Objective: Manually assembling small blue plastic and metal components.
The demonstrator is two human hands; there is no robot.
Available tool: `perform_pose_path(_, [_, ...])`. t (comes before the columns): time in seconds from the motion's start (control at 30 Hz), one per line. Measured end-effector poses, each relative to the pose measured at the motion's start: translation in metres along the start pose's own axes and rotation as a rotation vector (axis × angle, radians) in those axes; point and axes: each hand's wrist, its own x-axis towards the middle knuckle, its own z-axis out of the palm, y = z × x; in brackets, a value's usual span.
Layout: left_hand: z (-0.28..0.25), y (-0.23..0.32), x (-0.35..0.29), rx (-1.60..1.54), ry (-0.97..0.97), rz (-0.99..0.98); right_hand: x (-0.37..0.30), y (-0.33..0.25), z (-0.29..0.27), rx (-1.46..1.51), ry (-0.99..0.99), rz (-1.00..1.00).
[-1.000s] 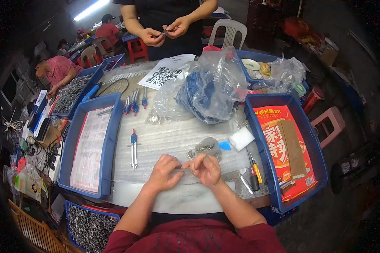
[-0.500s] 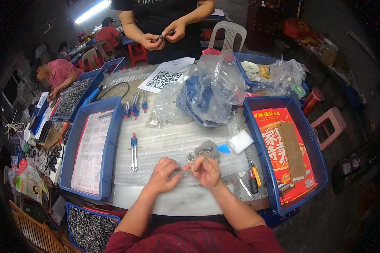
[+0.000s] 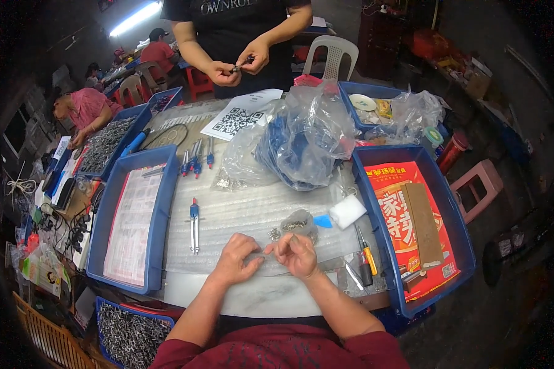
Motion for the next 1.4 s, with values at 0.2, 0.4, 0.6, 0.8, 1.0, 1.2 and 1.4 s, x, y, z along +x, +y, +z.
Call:
perform_pose_path(0.2, [-0.0004, -0.0016, -0.0009, 0.003, 0.002, 0.003, 0.0001, 0.0001, 0.0033, -0.021, 0.012, 0.029])
perform_pose_path(0.4, [0.0004, -0.0022, -0.0002, -0.007, 0.007, -0.002, 0.0002, 0.0028, 0.0009, -0.004, -0.005, 0.049])
perform_pose_path(0.6, [0.0002, -0.0016, 0.0007, -0.012, 0.005, -0.002, -0.0014, 0.0051, -0.0004, -0.006, 0.011, 0.105])
perform_pose_path(0.8, [0.0011, -0.0031, 0.0007, -0.026, 0.006, -0.006, -0.0006, 0.0086, -0.0045, 0.002, -0.003, 0.111])
perform_pose_path(1.0, [0.0007, -0.0034, 0.0011, -0.030, 0.000, -0.008, 0.0012, 0.0072, -0.0032, 0.008, -0.013, 0.106])
perform_pose_path(1.2, [0.0017, -0.0037, 0.0003, -0.039, 0.003, -0.008, 0.0011, 0.0068, -0.0029, 0.002, -0.014, 0.097])
perform_pose_path(1.4, [0.0022, -0.0038, 0.0009, -0.047, 0.000, -0.009, 0.0018, 0.0062, -0.0042, -0.005, -0.020, 0.093])
